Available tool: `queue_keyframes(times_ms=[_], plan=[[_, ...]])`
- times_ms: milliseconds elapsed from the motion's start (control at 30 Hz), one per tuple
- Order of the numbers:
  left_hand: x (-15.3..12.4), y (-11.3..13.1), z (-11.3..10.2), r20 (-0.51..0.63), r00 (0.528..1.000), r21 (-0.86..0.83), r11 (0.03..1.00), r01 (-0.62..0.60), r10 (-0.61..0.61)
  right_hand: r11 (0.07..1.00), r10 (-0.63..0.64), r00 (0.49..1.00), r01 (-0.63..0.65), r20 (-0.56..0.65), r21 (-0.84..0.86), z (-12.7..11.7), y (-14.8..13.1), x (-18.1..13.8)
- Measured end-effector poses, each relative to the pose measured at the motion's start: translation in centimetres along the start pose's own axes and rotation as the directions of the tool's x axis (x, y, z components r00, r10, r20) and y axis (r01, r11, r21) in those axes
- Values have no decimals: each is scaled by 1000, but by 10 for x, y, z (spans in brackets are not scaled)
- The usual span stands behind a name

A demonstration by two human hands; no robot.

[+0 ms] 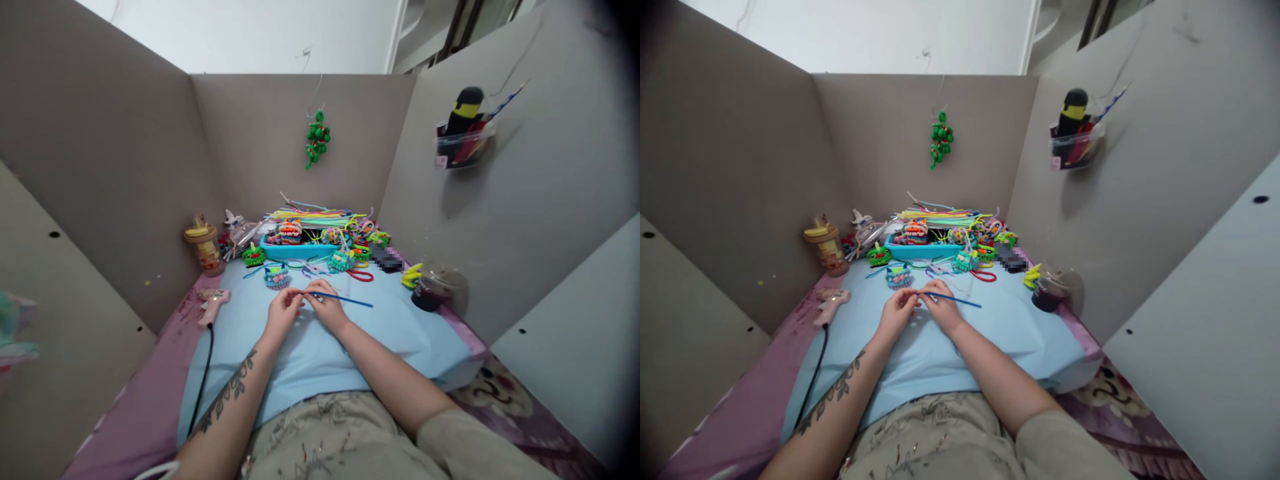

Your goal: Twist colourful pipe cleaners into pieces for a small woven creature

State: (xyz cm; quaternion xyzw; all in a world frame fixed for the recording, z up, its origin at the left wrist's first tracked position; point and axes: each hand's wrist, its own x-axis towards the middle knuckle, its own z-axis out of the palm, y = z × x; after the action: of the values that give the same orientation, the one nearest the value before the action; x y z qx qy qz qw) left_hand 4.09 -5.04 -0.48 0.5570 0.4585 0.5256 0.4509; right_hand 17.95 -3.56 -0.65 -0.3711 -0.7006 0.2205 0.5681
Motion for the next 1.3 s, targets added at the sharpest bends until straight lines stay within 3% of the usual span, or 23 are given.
queue_keyframes(times_ms=[133,367,533,633,700,933,1067,1167,1300], plan=[[-5,6,-2,-39,993,129,986,-106,112,1000,-19,998,21,53,-19,1,-1,-1],[-6,8,-2,-22,962,333,909,-251,273,986,122,985,-134,123,97,3,0,-2],[-3,6,-5,-46,969,310,925,-219,245,933,259,956,-285,139,221,6,1,-1],[2,8,-6,-86,981,240,959,-148,172,933,274,950,-300,147,199,6,1,1],[9,11,-8,-37,991,221,968,-117,129,944,278,952,-296,127,148,5,2,4],[44,21,-22,181,972,295,934,-200,151,983,124,991,-115,55,-145,3,4,27],[49,12,-28,174,985,125,992,-29,7,983,3,999,4,34,-184,12,10,24],[45,5,-30,205,975,-6,996,88,-85,971,-109,990,125,90,-201,16,16,16],[40,4,-32,276,956,-48,992,117,-99,945,-192,965,231,181,-230,14,19,14]])
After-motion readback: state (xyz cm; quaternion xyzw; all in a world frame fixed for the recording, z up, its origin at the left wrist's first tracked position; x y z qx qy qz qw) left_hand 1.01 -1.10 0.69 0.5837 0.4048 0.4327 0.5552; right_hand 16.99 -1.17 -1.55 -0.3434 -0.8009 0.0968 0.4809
